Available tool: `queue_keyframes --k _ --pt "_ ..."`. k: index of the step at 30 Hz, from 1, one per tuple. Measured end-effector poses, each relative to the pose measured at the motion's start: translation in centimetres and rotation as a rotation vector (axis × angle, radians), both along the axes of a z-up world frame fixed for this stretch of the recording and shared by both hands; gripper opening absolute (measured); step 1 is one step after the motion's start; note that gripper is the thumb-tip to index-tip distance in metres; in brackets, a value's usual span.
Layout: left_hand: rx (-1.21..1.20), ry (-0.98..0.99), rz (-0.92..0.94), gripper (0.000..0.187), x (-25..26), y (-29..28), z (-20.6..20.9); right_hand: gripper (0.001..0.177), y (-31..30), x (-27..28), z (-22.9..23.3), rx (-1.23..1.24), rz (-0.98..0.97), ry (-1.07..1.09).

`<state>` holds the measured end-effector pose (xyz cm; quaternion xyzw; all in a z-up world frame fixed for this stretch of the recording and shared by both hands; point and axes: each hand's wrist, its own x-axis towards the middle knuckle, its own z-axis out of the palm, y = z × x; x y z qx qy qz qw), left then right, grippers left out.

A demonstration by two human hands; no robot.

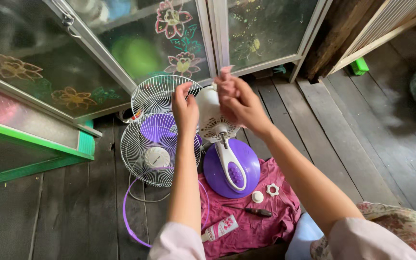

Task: The person wipes the motor housing of a standing fan with a cloth, then attaches the front grille, installs the fan blades, and secures the rear grille. The person uses a screwdriver to tighten a screw on the rear grille.

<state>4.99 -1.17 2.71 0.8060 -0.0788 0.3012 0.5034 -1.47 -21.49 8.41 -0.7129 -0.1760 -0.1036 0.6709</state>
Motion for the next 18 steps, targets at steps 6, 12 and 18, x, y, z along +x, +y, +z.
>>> queue_keyframes --k 6,12,18 --pt "-0.033 0.4 -0.098 0.037 5.2 -3.2 -0.9 0.029 3.1 1.3 -2.7 -0.373 -0.121 -0.101" --pt "-0.388 0.448 -0.201 0.052 3.0 -3.4 -2.4 0.03 3.3 -0.6 -3.8 -0.313 -0.164 -0.11" --pt "-0.293 0.474 -0.146 0.06 0.3 -3.3 -1.0 0.033 3.5 -2.7 -3.8 -0.256 -0.154 -0.118"
